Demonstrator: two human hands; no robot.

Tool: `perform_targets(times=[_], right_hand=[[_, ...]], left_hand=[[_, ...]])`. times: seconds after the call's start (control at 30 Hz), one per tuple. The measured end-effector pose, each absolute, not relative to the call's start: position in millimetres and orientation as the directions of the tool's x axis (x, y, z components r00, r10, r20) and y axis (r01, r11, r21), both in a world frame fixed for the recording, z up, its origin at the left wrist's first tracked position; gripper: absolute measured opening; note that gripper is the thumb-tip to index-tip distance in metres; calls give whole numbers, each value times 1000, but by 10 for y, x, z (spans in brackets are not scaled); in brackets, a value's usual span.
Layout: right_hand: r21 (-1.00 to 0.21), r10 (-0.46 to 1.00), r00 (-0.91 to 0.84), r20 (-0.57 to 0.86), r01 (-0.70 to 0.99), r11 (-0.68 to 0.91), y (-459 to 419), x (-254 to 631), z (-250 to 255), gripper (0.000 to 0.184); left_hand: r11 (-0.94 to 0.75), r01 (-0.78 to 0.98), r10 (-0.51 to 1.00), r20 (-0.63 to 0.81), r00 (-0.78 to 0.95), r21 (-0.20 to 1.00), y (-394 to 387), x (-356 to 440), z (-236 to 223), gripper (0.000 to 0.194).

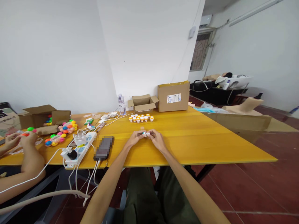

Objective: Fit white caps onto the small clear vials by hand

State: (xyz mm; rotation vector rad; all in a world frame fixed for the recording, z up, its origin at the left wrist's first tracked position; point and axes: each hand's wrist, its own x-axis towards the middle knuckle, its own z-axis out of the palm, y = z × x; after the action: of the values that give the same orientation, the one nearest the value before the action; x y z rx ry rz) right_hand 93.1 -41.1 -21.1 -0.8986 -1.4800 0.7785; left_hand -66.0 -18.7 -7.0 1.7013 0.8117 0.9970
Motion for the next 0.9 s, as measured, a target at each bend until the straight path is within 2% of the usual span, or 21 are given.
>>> perform_targets(times=[0.5,0.73,0.9], right_hand=[[-867,872,-2,489,108,486,-381,918,-256,10],[-866,873,-3,488,124,484,-369,928,-270,9],[-858,866,-10,499,130,496,-366,922,-277,10]], left_hand=[[-267,68,882,216,418,961,-177,-658,-72,36],[-228,38,889,192,416,973,-174,-651,-107,46],[-279,56,877,231,422,959,-160,-639,-123,39]])
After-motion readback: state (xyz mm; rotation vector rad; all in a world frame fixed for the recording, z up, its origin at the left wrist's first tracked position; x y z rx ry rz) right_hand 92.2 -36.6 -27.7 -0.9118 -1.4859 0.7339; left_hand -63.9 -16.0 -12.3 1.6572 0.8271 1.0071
